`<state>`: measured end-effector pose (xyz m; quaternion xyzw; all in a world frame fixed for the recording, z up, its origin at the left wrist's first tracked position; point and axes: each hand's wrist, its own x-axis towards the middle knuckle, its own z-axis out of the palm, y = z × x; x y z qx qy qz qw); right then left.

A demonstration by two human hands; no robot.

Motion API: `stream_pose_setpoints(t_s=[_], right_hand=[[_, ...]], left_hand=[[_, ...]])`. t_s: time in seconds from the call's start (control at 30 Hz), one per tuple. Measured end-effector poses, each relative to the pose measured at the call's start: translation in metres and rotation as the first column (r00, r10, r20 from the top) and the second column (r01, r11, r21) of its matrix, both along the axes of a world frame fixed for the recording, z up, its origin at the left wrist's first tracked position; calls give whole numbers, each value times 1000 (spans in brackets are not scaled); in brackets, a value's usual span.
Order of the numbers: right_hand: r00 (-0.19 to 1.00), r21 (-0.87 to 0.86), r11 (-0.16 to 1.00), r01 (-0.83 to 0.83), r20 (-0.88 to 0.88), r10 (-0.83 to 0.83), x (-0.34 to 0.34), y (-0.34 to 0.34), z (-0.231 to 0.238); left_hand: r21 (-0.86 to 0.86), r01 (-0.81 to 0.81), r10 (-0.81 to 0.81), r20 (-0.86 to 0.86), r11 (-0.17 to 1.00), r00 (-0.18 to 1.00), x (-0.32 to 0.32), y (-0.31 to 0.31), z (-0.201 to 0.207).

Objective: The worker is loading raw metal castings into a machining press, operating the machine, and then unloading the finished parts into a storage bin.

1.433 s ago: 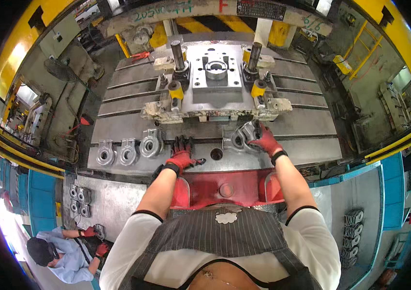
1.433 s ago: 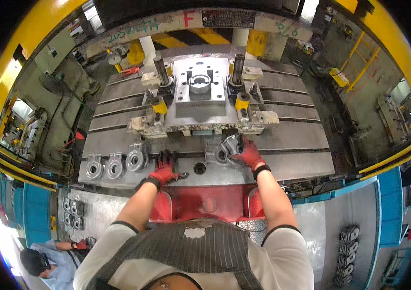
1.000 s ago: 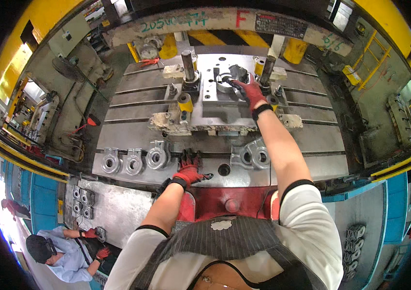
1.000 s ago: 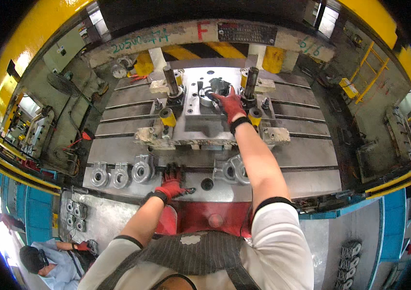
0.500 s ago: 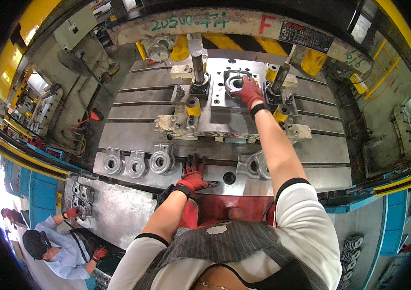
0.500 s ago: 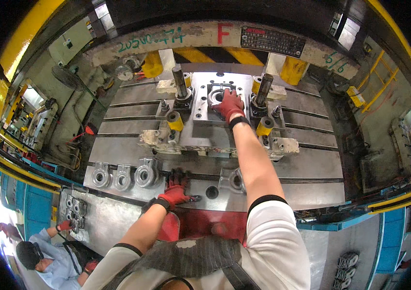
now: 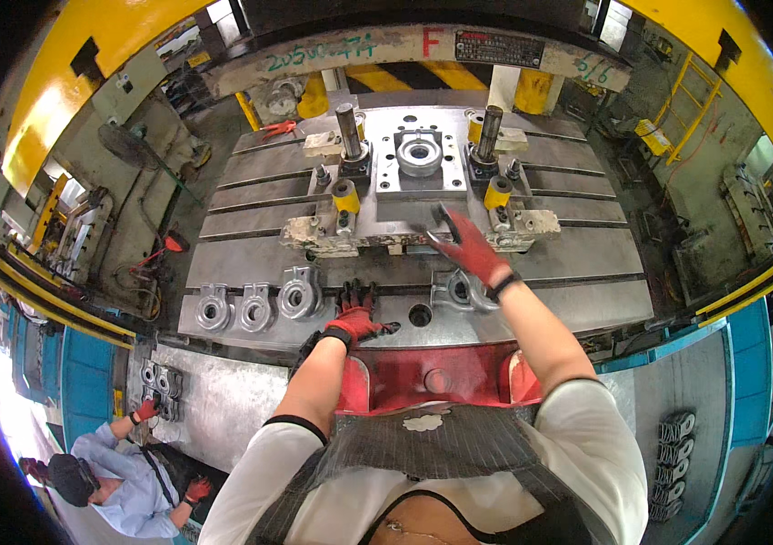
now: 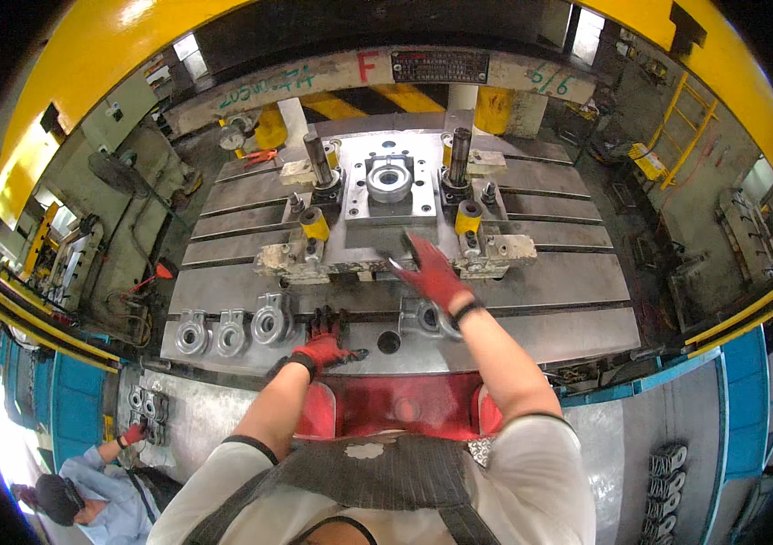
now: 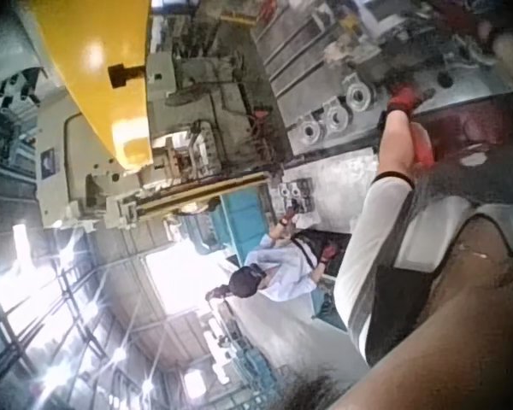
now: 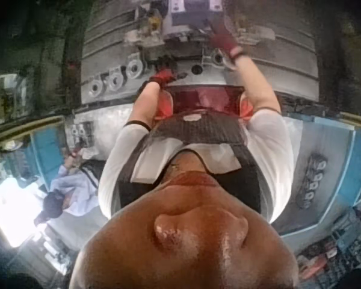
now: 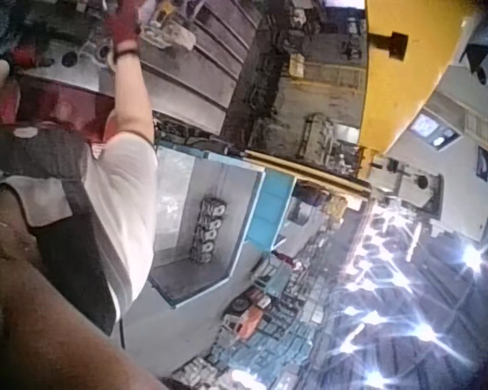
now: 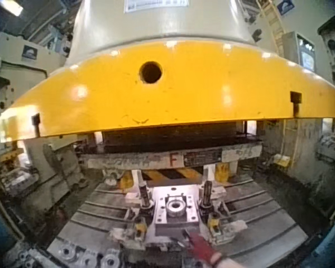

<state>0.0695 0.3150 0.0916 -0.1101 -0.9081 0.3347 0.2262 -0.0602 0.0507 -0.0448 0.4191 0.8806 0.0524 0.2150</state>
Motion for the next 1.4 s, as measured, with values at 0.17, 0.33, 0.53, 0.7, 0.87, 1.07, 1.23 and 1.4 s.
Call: stream_pose_setpoints(t_s=[0.17, 0.33, 0.53, 0.7, 0.87, 1.07, 1.23, 1.4], right_hand=[[956, -179, 944, 275, -52, -289, 185, 3, -55], [517, -354, 462, 813, 74, -853, 327, 3, -152], [970, -947, 249, 205, 161, -185, 357, -21, -202], [972, -962, 218, 164, 120, -203, 340, -23, -207], [935, -975, -56, 214, 221, -276, 346, -22, -213], [930, -967, -61, 246, 253, -265, 349, -22, -215], [935, -966, -35, 255, 256, -244, 346, -23, -212], [938, -962, 4, 274, 266, -220, 344, -22, -211]], left_hand=[[508, -470, -99, 748, 722, 656, -27, -60, 16], [712, -505, 143, 506, 488, 851, 6, -179, -2], [196, -59, -51, 511, 979, 858, 60, -263, -114], [-130, -227, 261, 432, 965, 863, 66, -262, -127], [-257, -221, 299, 322, 941, 898, 84, -234, -59], [-24, -166, 162, 379, 986, 911, 72, -244, -92], [98, 29, -47, 190, 995, 981, 67, -264, -145], [401, -449, 72, 676, 799, 733, 80, -248, -118]])
